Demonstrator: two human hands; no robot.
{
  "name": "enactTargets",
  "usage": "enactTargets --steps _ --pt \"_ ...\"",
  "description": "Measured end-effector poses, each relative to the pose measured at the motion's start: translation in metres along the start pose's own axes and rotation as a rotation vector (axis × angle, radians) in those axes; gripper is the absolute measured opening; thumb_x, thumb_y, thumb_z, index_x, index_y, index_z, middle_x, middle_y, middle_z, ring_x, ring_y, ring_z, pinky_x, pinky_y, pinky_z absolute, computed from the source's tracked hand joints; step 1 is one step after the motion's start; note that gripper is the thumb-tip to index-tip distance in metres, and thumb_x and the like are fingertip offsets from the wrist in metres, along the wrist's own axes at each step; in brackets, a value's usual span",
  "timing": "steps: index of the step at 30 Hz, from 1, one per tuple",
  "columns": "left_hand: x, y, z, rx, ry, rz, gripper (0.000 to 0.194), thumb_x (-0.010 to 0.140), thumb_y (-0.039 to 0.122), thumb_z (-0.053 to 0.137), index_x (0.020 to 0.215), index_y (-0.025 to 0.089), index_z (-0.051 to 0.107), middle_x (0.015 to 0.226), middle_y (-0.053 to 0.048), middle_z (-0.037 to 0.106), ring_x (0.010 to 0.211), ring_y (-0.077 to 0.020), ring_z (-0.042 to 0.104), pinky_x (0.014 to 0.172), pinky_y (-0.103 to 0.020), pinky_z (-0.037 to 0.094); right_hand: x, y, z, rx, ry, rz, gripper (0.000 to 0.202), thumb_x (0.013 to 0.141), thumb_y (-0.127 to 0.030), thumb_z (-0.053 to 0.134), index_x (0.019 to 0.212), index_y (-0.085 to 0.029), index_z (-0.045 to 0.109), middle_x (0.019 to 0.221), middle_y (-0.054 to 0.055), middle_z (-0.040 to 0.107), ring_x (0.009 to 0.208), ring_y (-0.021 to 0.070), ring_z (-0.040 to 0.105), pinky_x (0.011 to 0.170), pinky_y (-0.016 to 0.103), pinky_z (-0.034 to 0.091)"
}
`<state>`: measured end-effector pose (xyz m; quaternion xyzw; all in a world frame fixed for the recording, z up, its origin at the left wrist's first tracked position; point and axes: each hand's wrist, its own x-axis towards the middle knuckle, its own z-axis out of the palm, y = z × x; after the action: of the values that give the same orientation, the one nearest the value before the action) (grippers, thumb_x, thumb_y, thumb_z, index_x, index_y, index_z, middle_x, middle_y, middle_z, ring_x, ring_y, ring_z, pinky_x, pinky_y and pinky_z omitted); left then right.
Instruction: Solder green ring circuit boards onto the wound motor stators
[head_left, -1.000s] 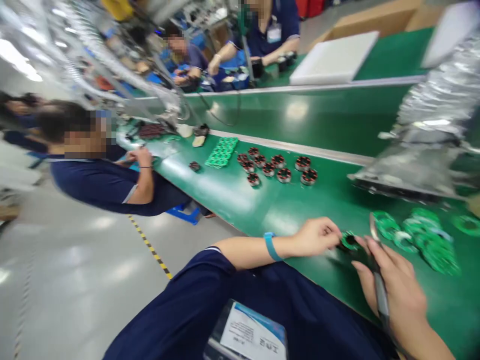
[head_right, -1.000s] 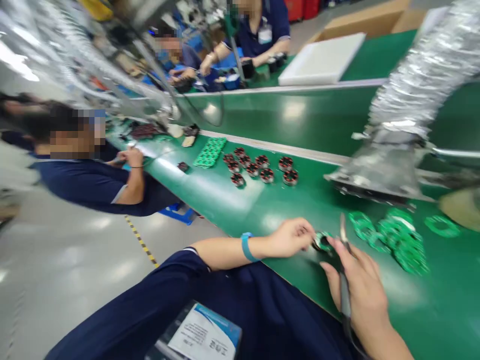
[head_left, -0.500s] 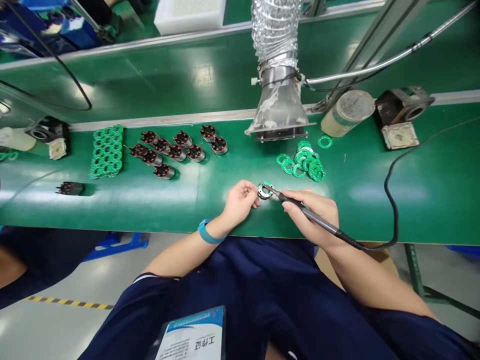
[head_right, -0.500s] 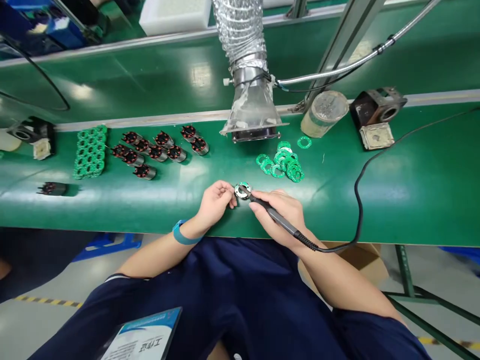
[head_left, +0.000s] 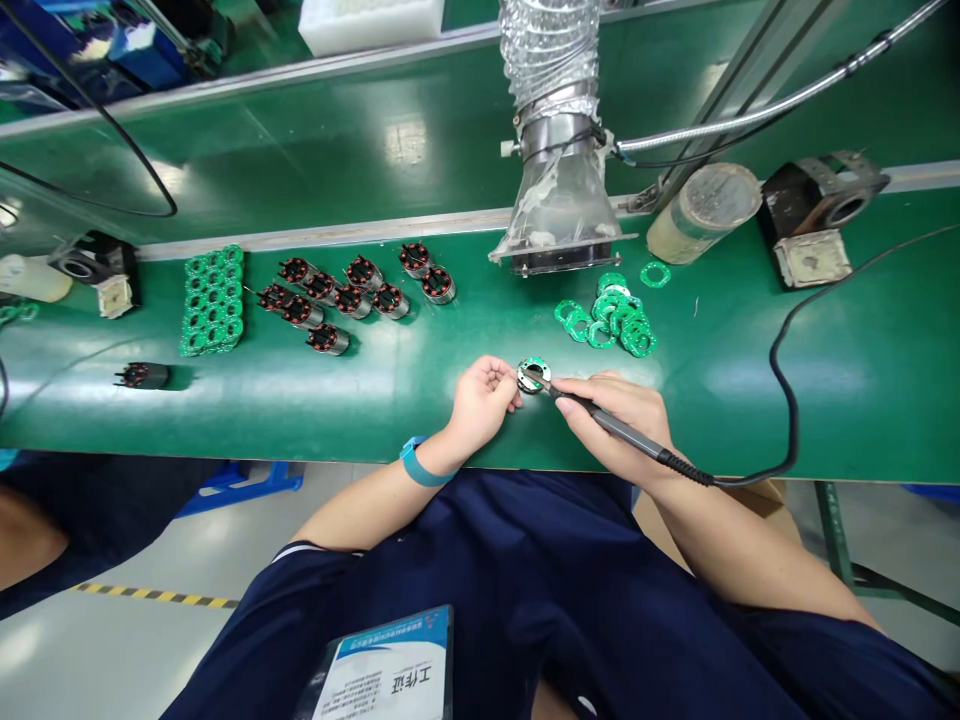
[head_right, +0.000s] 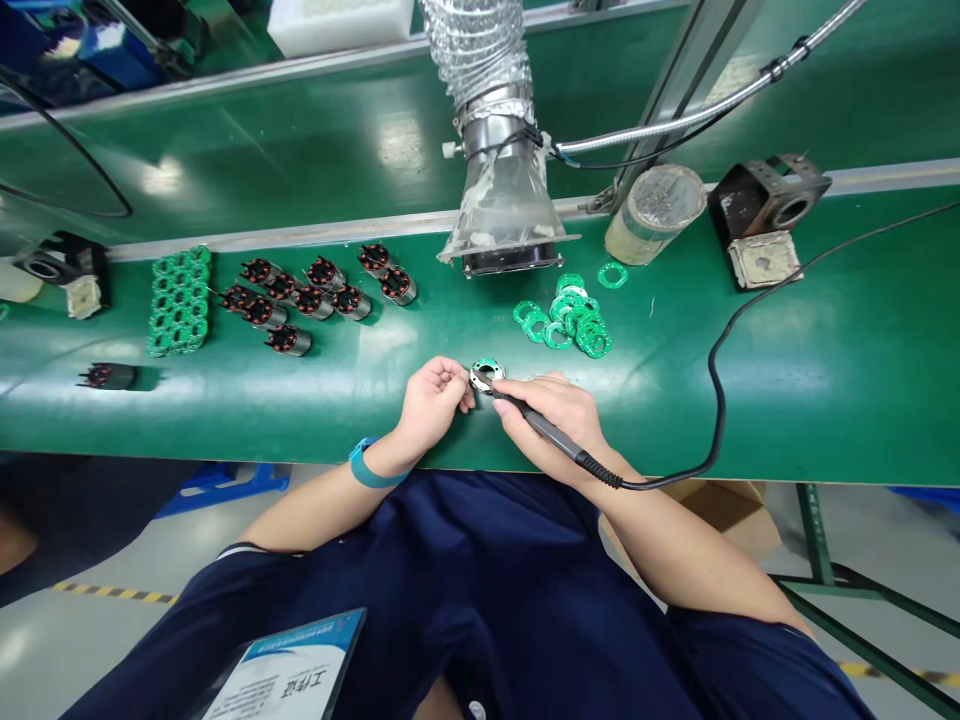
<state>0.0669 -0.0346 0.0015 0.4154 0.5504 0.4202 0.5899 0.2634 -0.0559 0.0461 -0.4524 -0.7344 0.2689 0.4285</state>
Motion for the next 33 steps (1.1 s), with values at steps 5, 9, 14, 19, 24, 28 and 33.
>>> enactTargets --steps 5,9,14,19,24,28,33 --pt "-0.001 0.001 0.001 0.007 0.01 -0.004 0.011 0.081 0.024 0.065 0.084 0.017 0.056 0.056 0.003 0.062 0.048 -0.0078 0.057 0.049 -0.018 0.046 0.0 0.003 0.0 -0.006 -0.004 -0.078 0.024 0.091 -0.017 0.068 0.112 -0.024 0.076 0.088 0.004 0.08 0.068 0.0151 0.071 0.077 0.035 0.056" --pt "-0.001 0.002 0.002 0.012 0.018 0.002 0.008 0.08 0.02 0.062 0.085 0.017 0.056 0.056 0.003 0.063 0.048 -0.008 0.057 0.048 -0.018 0.046 0.0 0.006 0.001 -0.039 -0.04 -0.148 0.025 0.089 -0.015 0.068 0.112 -0.023 0.075 0.083 0.003 0.078 0.067 0.0144 0.069 0.077 0.034 0.055" --pt "-0.001 0.004 0.001 0.011 0.02 0.007 0.007 0.078 0.018 0.06 0.084 0.017 0.057 0.056 0.003 0.063 0.048 -0.0079 0.057 0.049 -0.018 0.046 0.0 0.006 0.0 -0.073 -0.072 -0.187 0.025 0.089 -0.015 0.068 0.113 -0.021 0.075 0.079 0.002 0.075 0.07 0.015 0.069 0.081 0.035 0.054" --pt "-0.001 0.002 0.001 0.026 0.028 -0.003 0.009 0.078 0.021 0.062 0.084 0.017 0.057 0.056 0.003 0.063 0.048 -0.0084 0.058 0.049 -0.018 0.046 0.001 0.003 -0.005 -0.019 -0.024 -0.159 0.026 0.092 -0.017 0.067 0.117 -0.021 0.074 0.083 0.004 0.077 0.069 0.0154 0.069 0.079 0.036 0.055" --pt "0.001 0.001 0.002 0.019 0.016 -0.002 0.01 0.078 0.021 0.062 0.084 0.017 0.056 0.055 0.003 0.063 0.047 -0.0083 0.057 0.049 -0.018 0.046 0.004 0.013 -0.013 -0.042 -0.023 -0.125 0.036 0.096 -0.032 0.07 0.13 -0.021 0.069 0.102 0.008 0.081 0.087 0.0205 0.076 0.086 0.037 0.058" --pt "0.001 0.003 -0.001 0.013 0.03 -0.014 0.01 0.077 0.019 0.061 0.085 0.017 0.056 0.054 0.003 0.063 0.046 -0.008 0.056 0.048 -0.018 0.045 0.012 0.024 -0.009 -0.045 -0.077 -0.176 0.052 0.097 -0.044 0.066 0.144 -0.021 0.059 0.1 0.006 0.081 0.093 0.021 0.077 0.092 0.036 0.059" --pt "-0.004 -0.004 0.013 -0.04 0.016 -0.057 0.014 0.074 0.02 0.062 0.085 0.018 0.054 0.052 0.006 0.06 0.044 -0.0079 0.055 0.047 -0.017 0.044 0.006 0.051 0.0 -0.146 -0.129 -0.192 0.033 0.099 -0.042 0.064 0.127 -0.027 0.071 0.098 0.004 0.079 0.085 0.0201 0.074 0.083 0.033 0.06"
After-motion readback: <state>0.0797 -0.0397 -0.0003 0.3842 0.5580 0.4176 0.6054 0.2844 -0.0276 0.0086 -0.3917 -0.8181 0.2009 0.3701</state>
